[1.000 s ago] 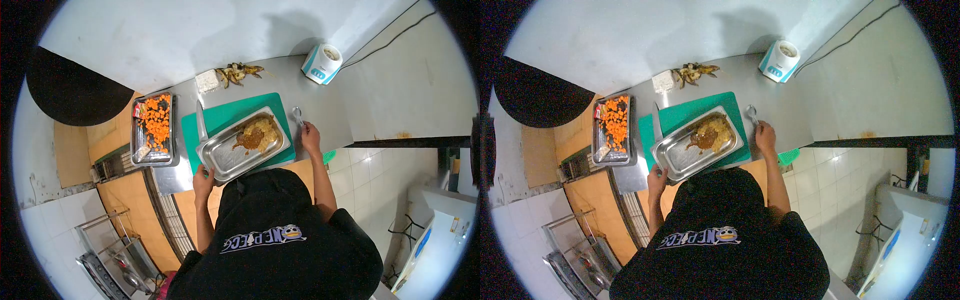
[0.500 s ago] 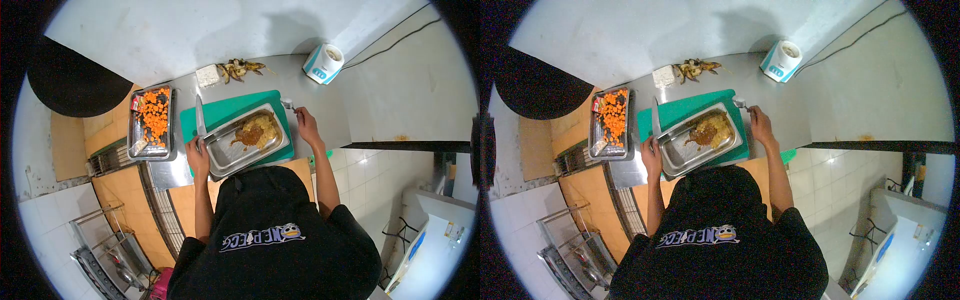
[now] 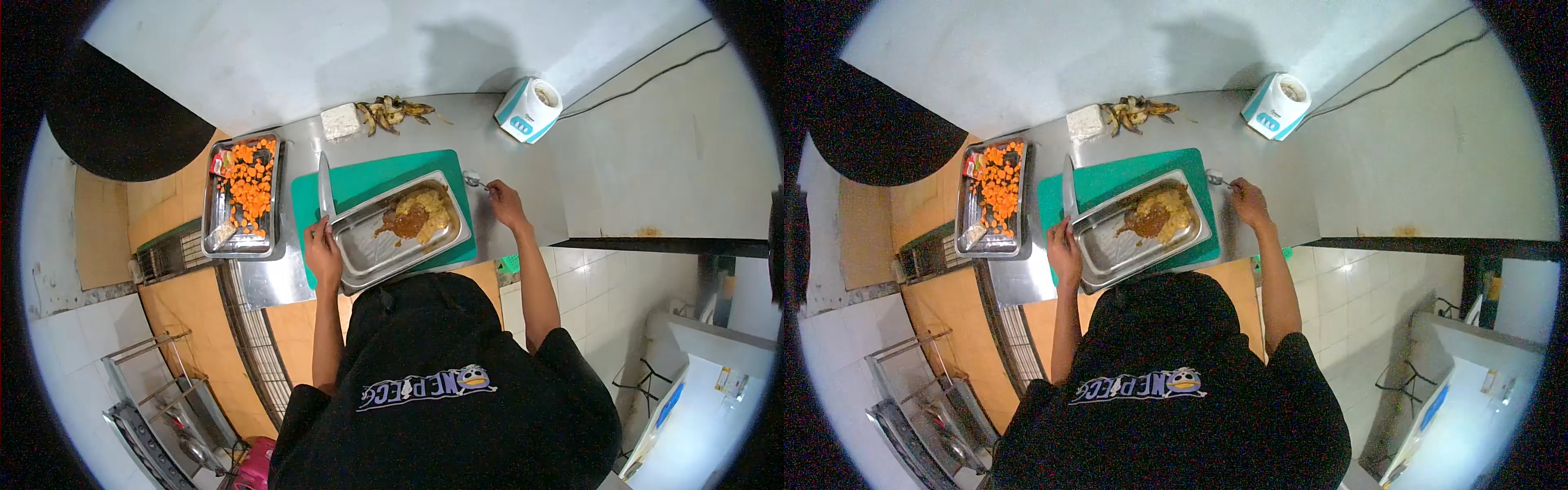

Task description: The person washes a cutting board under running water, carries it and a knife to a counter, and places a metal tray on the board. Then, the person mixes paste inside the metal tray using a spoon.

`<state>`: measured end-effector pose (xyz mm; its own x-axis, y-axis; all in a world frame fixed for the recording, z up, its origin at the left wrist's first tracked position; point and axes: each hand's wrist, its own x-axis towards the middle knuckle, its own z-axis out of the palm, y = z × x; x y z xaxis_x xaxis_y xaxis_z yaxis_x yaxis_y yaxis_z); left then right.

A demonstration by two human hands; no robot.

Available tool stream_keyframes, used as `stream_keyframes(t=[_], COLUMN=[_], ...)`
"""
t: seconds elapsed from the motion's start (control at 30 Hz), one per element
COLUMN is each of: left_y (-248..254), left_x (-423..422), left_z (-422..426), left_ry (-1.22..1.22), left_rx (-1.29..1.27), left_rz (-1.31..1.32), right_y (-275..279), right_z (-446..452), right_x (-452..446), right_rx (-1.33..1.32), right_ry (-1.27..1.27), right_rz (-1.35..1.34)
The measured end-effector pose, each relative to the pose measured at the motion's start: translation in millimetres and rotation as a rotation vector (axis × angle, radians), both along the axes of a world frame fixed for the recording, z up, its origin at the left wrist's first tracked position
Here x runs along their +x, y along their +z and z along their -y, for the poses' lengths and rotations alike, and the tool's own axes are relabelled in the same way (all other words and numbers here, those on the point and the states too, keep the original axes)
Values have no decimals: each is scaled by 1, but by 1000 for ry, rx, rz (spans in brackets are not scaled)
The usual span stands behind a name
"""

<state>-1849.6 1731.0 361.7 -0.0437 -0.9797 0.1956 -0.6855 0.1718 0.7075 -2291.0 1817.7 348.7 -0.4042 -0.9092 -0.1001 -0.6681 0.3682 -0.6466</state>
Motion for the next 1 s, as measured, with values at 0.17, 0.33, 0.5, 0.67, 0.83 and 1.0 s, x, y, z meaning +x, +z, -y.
stream_keyframes(t=[0.17, 0.33, 0.5, 0.67, 0.83, 1.0], left_y=[2, -6, -6, -3, -11, -8], left_x=[-1, 0, 0, 1, 2, 1], left_z=[0, 1, 2, 1, 2, 2], left_ry=[17, 11, 11, 21, 18, 19], left_rx=[38, -59, -51, 4, -50, -33], left_rz=[-22, 10, -14, -23, -22, 25], right_y=[-10, -19, -9, -5, -1, 0], right_z=[4, 8, 14, 13, 9, 10], right_x=[-2, 10, 19, 14, 9, 10], right_rx=[-8, -132, -9, 38, 25, 56], right_ry=[12, 8, 64, 132, 121, 110], right_rz=[15, 89, 26, -140, -148, -100])
